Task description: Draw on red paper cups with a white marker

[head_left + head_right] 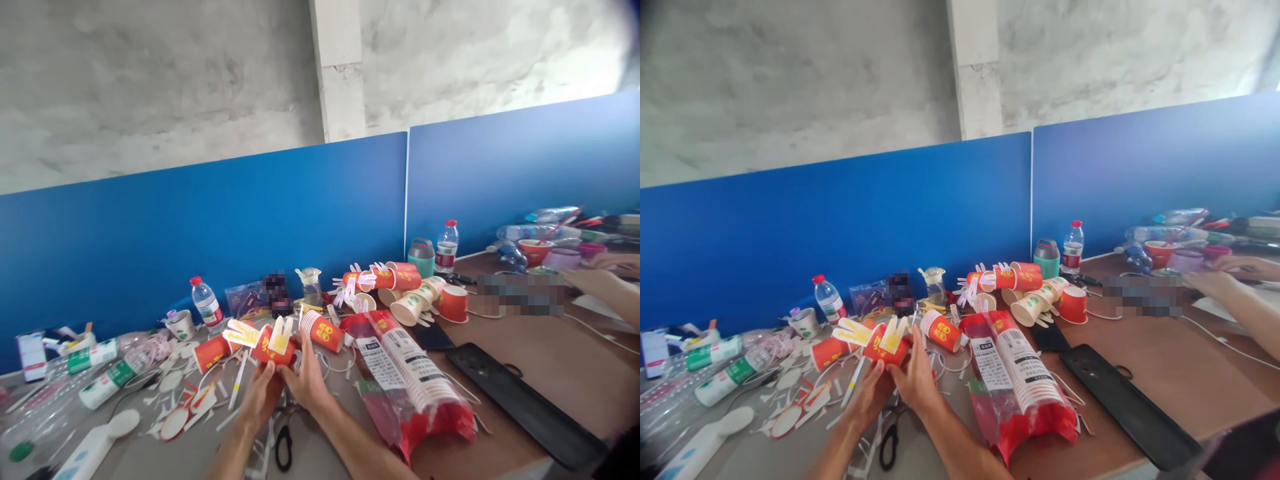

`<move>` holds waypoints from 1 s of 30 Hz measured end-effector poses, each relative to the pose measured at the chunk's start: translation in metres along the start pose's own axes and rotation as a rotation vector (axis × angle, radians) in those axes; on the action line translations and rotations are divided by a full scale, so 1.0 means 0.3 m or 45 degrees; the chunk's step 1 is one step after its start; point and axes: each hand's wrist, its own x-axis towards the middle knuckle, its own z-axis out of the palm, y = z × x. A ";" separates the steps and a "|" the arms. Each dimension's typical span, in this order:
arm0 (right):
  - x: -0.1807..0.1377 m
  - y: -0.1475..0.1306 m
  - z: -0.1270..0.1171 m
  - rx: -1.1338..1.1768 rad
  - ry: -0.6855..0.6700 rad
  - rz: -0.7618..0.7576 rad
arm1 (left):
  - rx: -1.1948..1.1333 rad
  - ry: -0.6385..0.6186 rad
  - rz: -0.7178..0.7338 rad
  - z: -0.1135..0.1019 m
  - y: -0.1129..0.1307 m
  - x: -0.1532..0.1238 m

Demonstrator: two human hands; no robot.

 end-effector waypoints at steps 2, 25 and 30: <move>-0.014 -0.007 0.004 -0.033 -0.006 -0.016 | -0.044 0.040 -0.019 0.000 0.001 -0.004; 0.034 -0.149 0.003 0.662 -0.038 0.650 | -0.046 0.153 0.029 0.003 -0.001 -0.004; 0.034 -0.136 0.008 0.610 -0.044 0.657 | -0.067 0.093 0.011 0.000 -0.001 -0.003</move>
